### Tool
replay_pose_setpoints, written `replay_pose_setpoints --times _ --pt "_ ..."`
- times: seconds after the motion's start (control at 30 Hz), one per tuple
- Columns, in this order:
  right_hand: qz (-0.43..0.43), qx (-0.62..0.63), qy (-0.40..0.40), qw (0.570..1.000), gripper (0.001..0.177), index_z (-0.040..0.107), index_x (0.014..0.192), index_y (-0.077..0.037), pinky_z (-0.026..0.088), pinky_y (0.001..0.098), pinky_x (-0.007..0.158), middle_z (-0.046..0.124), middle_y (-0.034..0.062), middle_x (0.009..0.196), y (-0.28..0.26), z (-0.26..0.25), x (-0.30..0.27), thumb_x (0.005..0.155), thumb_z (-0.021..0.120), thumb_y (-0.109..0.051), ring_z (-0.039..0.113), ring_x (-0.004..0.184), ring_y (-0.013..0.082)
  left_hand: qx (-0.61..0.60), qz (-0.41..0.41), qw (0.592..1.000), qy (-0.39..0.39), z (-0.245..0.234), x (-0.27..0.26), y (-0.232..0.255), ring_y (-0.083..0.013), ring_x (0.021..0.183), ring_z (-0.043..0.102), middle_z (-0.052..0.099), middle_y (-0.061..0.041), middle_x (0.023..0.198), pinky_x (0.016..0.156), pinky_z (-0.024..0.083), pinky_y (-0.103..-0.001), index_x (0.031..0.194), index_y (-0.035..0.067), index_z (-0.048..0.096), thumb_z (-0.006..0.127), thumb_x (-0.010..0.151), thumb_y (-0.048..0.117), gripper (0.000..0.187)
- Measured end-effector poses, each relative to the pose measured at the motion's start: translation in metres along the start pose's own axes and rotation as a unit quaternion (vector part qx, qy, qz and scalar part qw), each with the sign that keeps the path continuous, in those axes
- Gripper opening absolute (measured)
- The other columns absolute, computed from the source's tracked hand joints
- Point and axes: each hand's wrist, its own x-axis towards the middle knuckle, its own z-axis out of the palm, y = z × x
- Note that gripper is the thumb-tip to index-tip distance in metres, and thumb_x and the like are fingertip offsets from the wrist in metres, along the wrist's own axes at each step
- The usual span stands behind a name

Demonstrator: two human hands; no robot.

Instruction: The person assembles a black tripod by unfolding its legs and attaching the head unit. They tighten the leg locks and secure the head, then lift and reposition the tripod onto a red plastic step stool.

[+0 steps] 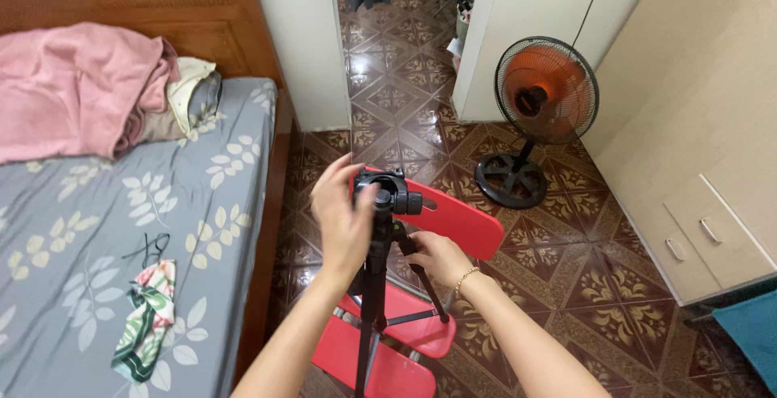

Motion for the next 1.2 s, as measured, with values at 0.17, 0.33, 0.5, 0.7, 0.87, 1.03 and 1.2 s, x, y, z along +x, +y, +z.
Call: replay_pose_setpoints --times 0.17,0.33,0.5,0.7,0.87,1.03,1.2 --pt "-0.138 -0.058 0.067 0.986 0.040 0.070 0.118 -0.010 0.057 0.0365 0.086 0.077 0.0104 0.107 0.007 -0.011 0.021 0.081 0.079 -0.023 0.075 0.097 0.0232 -0.047 -0.178 0.983 -0.015 0.013 -0.065 -0.029 -0.0359 0.140 0.035 0.037 -0.025 0.149 0.118 0.026 -0.047 0.149 -0.004 0.032 0.069 0.093 0.030 0.075" --pt "-0.106 -0.078 0.103 0.986 0.040 0.070 0.117 -0.010 0.057 0.0377 0.087 0.077 0.0107 0.107 0.015 -0.014 0.044 0.081 0.080 -0.024 0.074 0.099 0.0260 -0.070 -0.221 0.963 -0.135 0.027 -0.091 -0.033 -0.0298 0.125 0.048 0.043 -0.022 0.138 0.105 0.038 -0.041 0.142 -0.003 0.033 0.078 0.085 0.032 0.081" --pt "-0.124 -0.072 0.132 0.981 0.041 0.070 0.118 -0.010 0.056 0.0398 0.087 0.075 0.0125 0.107 0.023 -0.008 0.041 0.080 0.078 -0.022 0.073 0.099 0.0286 -0.157 -0.386 0.903 -0.109 0.039 -0.096 -0.030 -0.0139 0.087 0.063 0.067 -0.007 0.096 0.080 0.052 -0.030 0.121 0.003 0.057 0.077 0.085 0.031 0.049" --pt "-0.197 -0.085 -0.073 0.974 0.047 0.068 0.124 -0.008 0.058 0.0374 0.087 0.075 0.0117 0.110 0.026 -0.041 0.037 0.082 0.080 -0.024 0.074 0.101 0.0247 -0.117 -0.435 0.892 0.042 0.043 -0.125 -0.001 -0.0160 0.075 0.056 0.061 -0.006 0.086 0.068 0.047 -0.033 0.109 0.001 0.058 0.085 0.084 0.025 0.044" --pt "-0.300 0.036 -0.193 0.934 0.052 0.065 0.126 -0.006 0.057 0.0336 0.089 0.076 0.0098 0.111 0.014 -0.037 0.034 0.078 0.079 -0.017 0.073 0.100 0.0190 -0.054 -0.444 0.884 0.134 0.036 -0.171 0.020 -0.0113 0.080 0.061 0.066 -0.003 0.089 0.073 0.051 -0.029 0.114 0.005 0.055 0.081 0.084 0.024 0.044" --pt "-0.299 0.011 -0.250 0.921 0.047 0.067 0.125 -0.004 0.058 0.0323 0.089 0.076 0.0078 0.114 0.006 -0.015 0.014 0.082 0.078 -0.021 0.073 0.100 0.0165 -0.082 -0.444 0.873 0.184 0.024 -0.214 0.025 -0.0085 0.089 0.061 0.068 0.000 0.103 0.079 0.051 -0.027 0.125 0.009 0.048 0.073 0.091 0.020 0.044" --pt "-0.327 0.014 -0.330 0.885 0.045 0.072 0.123 -0.003 0.056 0.0306 0.095 0.079 0.0103 0.111 0.002 0.007 0.002 0.084 0.077 -0.025 0.074 0.101 0.0158 -0.106 -0.468 0.849 0.220 0.012 -0.245 0.025 -0.0103 0.087 0.060 0.068 -0.004 0.101 0.078 0.050 -0.028 0.136 0.012 0.045 0.071 0.092 0.017 0.051"
